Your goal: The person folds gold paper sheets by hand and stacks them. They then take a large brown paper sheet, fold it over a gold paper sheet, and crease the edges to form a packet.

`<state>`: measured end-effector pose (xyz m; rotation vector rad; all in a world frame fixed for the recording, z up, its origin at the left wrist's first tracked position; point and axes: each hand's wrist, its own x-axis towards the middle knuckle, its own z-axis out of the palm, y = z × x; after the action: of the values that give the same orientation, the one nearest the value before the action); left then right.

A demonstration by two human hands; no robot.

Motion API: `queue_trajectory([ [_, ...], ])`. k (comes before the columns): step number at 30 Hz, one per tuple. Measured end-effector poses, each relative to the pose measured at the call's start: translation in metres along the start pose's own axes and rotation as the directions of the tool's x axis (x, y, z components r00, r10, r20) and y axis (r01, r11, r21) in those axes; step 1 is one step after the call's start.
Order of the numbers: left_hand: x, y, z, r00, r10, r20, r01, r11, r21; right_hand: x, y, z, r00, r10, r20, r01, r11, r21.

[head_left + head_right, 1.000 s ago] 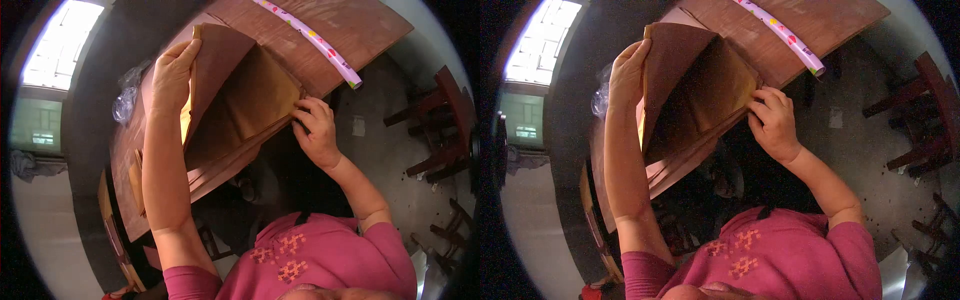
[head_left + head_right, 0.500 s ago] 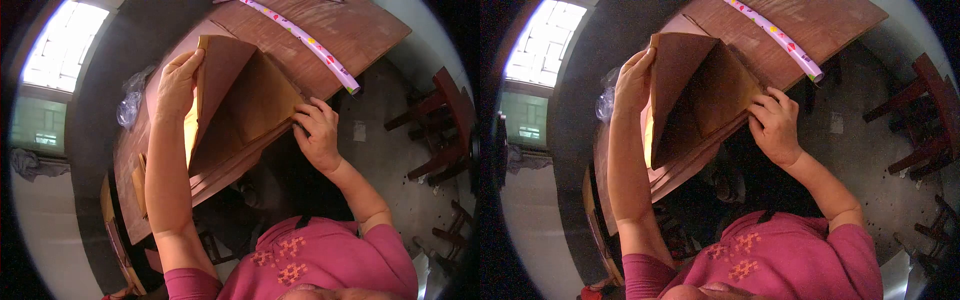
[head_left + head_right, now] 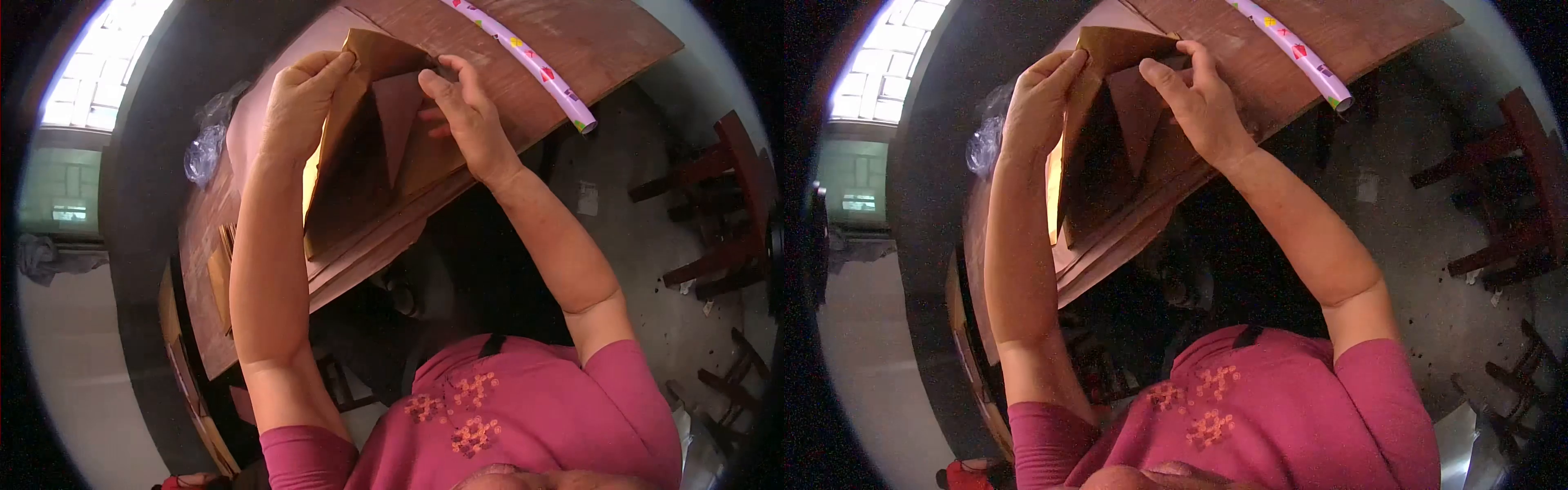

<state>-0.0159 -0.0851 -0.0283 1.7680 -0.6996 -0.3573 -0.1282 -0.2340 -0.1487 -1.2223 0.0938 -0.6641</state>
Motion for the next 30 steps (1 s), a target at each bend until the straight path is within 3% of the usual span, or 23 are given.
queue_trajectory([
  [1, -0.001, -0.001, -0.001, 1.0, 0.008, -0.007, -0.008, 0.999, 0.034, -0.002, 0.004, -0.002, 1.0, 0.013, 0.009, -0.013, 1.0, 0.005],
  [3, -0.002, -0.004, 0.0, 0.999, 0.018, -0.043, -0.017, 0.999, 0.03, -0.007, -0.006, -0.001, 0.999, -0.036, 0.019, 0.039, 0.977, -0.207],
  [4, -0.002, -0.004, 0.0, 0.997, 0.05, -0.067, -0.048, 0.999, 0.024, -0.01, -0.012, 0.0, 0.987, -0.16, -0.004, 0.15, 0.931, -0.334],
  [6, -0.007, -0.005, -0.004, 0.995, 0.063, -0.072, -0.061, 0.998, 0.025, -0.008, -0.005, -0.007, 0.983, -0.185, -0.008, 0.155, 0.848, -0.506],
  [9, -0.018, -0.006, -0.014, 0.994, 0.049, -0.095, -0.045, 0.998, 0.041, -0.01, 0.004, -0.023, 0.991, -0.128, 0.031, 0.127, 0.867, -0.481],
  [13, -0.025, -0.002, -0.024, 0.992, 0.054, -0.112, -0.048, 0.997, 0.058, -0.009, 0.011, -0.036, 0.996, -0.094, 0.012, 0.082, 0.793, -0.604],
  [17, -0.024, 0.003, -0.027, 0.991, 0.074, -0.107, -0.067, 0.995, 0.071, -0.01, -0.007, -0.036, 1.0, -0.005, 0.029, 0.02, 0.825, -0.565],
  [20, -0.016, 0.014, -0.026, 0.989, 0.119, -0.088, -0.113, 0.991, 0.078, -0.006, -0.003, -0.036, 0.998, -0.004, 0.056, 0.037, 0.807, -0.589],
  [23, -0.005, 0.018, -0.028, 0.98, 0.188, -0.059, -0.181, 0.978, 0.104, -0.007, 0.005, -0.036, 0.991, -0.124, 0.043, 0.122, 0.76, -0.638],
  [27, -0.006, 0.022, -0.033, 0.991, 0.111, -0.079, -0.108, 0.993, 0.049, -0.01, 0.008, -0.036, 0.945, -0.304, 0.12, 0.29, 0.613, -0.735],
  [30, -0.005, 0.022, -0.034, 0.989, 0.123, -0.085, -0.121, 0.992, 0.026, -0.017, -0.003, -0.038, 0.964, -0.231, 0.134, 0.226, 0.433, -0.873],
])
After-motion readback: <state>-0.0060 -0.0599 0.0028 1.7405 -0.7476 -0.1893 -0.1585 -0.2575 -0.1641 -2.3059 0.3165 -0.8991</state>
